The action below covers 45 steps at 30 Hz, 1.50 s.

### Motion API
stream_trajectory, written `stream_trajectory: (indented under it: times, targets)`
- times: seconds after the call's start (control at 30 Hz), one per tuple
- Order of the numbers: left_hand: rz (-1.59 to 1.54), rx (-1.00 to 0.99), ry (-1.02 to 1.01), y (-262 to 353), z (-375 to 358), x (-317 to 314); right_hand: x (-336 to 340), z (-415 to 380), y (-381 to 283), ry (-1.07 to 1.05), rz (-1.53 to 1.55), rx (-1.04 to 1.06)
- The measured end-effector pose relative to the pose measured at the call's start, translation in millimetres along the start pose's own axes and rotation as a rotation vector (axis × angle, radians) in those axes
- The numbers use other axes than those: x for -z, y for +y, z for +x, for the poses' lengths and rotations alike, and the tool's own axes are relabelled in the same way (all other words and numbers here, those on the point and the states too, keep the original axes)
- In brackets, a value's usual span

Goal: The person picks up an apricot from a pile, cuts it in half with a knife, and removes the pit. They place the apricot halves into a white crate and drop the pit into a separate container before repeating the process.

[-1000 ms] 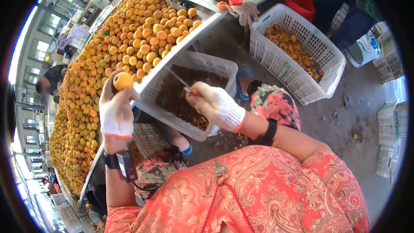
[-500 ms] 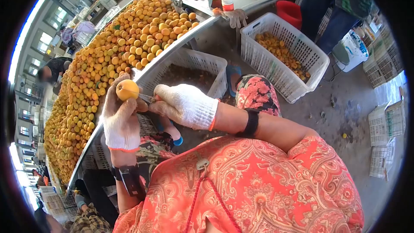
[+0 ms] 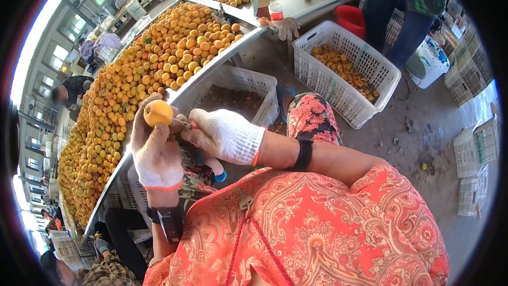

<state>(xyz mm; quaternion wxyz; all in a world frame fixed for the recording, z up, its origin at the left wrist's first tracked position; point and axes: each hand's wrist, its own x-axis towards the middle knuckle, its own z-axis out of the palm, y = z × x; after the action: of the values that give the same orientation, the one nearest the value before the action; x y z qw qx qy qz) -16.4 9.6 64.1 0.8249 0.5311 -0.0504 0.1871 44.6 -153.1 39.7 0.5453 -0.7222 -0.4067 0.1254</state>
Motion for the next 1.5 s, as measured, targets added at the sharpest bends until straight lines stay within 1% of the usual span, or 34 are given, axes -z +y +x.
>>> stream_trajectory:
  times: [0.13, 0.2, 0.27, 0.33, 0.43, 0.47, 0.5, 0.53, 0.57, 0.6, 0.63, 0.67, 0.7, 0.73, 0.77, 0.83, 0.87, 0.93, 1.07, 1.13, 1.17, 1.23, 1.27, 1.3, 1.37, 1.47, 1.5]
  targets:
    - [0.043, -0.023, -0.006, -4, 0, -8, -1, -2, 6, -0.009, 0.072, -0.056]
    - [0.08, -0.057, 0.016, -7, 2, -8, -2, -1, 10, 0.013, 0.051, -0.034]
    - [0.072, -0.049, -0.001, -5, 1, -10, -1, -2, 9, 0.036, 0.031, -0.013]
    - [0.065, -0.038, -0.014, -1, -1, -14, 3, -3, -2, -0.062, 0.148, -0.2]
    - [0.036, -0.025, -0.069, -2, 1, -14, 4, -2, -4, -0.084, 0.158, -0.237]
    - [-0.04, 0.018, -0.089, -4, 3, -9, -2, -2, 4, -0.081, 0.162, -0.241]
    - [-0.117, 0.057, -0.109, -7, 4, -5, -12, 1, 19, 0.021, 0.027, -0.115]
    - [-0.117, 0.057, -0.111, -8, 4, -6, -17, 4, 24, 0.121, -0.11, 0.014]
    - [-0.238, 0.094, -0.077, -11, 3, -9, -19, 5, 26, 0.122, -0.111, 0.014]
    - [-0.359, 0.132, -0.04, -13, 2, -10, -21, 6, 25, 0.197, -0.127, 0.086]
    - [-0.359, 0.134, -0.037, -16, 1, -10, -23, 6, 25, 0.269, -0.142, 0.157]
    - [-0.348, 0.142, -0.031, -20, 1, -10, -24, 4, 25, 0.267, -0.138, 0.154]
    - [-0.336, 0.147, -0.029, -23, 3, -10, -24, 5, 24, 0.249, -0.167, 0.107]
    - [-0.346, 0.088, -0.035, -29, 5, -9, -22, 6, 23, 0.232, -0.199, 0.063]
    - [-0.346, 0.086, -0.039, -32, 5, -8, -20, 6, 21, 0.235, -0.201, 0.066]
    - [-0.293, 0.039, 0.067, -35, 5, -7, -16, 4, 19, 0.178, -0.232, 0.023]
    - [-0.292, 0.039, 0.063, -31, 6, -9, -17, 4, 20, 0.181, -0.232, 0.025]
    - [-0.226, 0.028, -0.05, -21, 6, -11, -22, 4, 22, 0.336, -0.204, 0.199]
    - [-0.189, -0.004, -0.041, -20, 1, -16, -21, 4, 15, 0.329, -0.144, 0.192]
    - [-0.291, 0.096, 0.137, -25, 4, -16, -20, 5, 14, 0.317, -0.186, 0.15]
    - [-0.289, 0.096, 0.133, -25, 3, -18, -19, 4, 14, 0.321, -0.186, 0.152]
    - [0.044, -0.012, 0.101, -27, 1, -26, -15, 1, 13, 0.228, -0.271, 0.033]
    - [0.027, -0.038, 0.145, -30, -1, -32, -15, -1, 13, 0.233, -0.271, 0.031]
    - [0.029, -0.037, 0.141, -32, -1, -28, -16, -2, 14, 0.238, -0.266, 0.035]
    - [-0.066, 0.068, 0.031, -35, 0, -14, -16, -3, 15, 0.244, -0.262, 0.041]
    - [-0.106, 0.11, 0.031, -29, 1, -16, -18, -2, 15, 0.261, -0.26, 0.015]
    - [-0.128, 0.132, 0.03, -27, 2, -17, -17, -2, 15, 0.287, -0.246, 0.058]
